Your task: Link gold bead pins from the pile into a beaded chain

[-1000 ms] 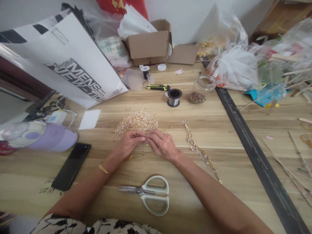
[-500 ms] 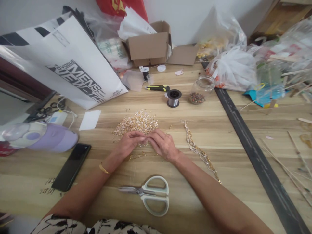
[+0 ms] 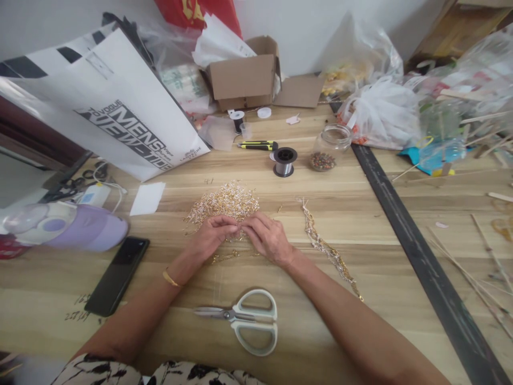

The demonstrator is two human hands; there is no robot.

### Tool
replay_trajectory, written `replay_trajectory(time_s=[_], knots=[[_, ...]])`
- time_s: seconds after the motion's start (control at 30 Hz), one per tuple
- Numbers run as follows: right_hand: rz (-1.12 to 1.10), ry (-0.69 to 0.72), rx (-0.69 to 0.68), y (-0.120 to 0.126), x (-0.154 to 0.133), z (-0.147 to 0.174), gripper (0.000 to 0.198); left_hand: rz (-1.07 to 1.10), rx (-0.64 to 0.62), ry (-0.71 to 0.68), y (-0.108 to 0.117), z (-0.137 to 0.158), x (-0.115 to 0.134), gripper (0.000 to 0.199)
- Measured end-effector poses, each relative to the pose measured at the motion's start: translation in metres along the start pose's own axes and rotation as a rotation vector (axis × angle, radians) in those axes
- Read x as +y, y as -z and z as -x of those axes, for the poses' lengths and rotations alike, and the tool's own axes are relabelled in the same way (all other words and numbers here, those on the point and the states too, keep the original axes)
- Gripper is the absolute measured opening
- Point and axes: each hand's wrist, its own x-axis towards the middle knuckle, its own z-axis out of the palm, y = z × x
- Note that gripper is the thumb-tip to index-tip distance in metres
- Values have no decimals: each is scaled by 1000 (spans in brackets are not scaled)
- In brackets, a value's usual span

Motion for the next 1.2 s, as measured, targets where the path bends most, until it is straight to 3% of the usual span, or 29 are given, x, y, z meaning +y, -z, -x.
replay_trajectory(time_s=[1.2], knots=[[-3, 12, 9, 1, 0, -1, 8, -113, 47, -70, 3, 0, -4, 21]])
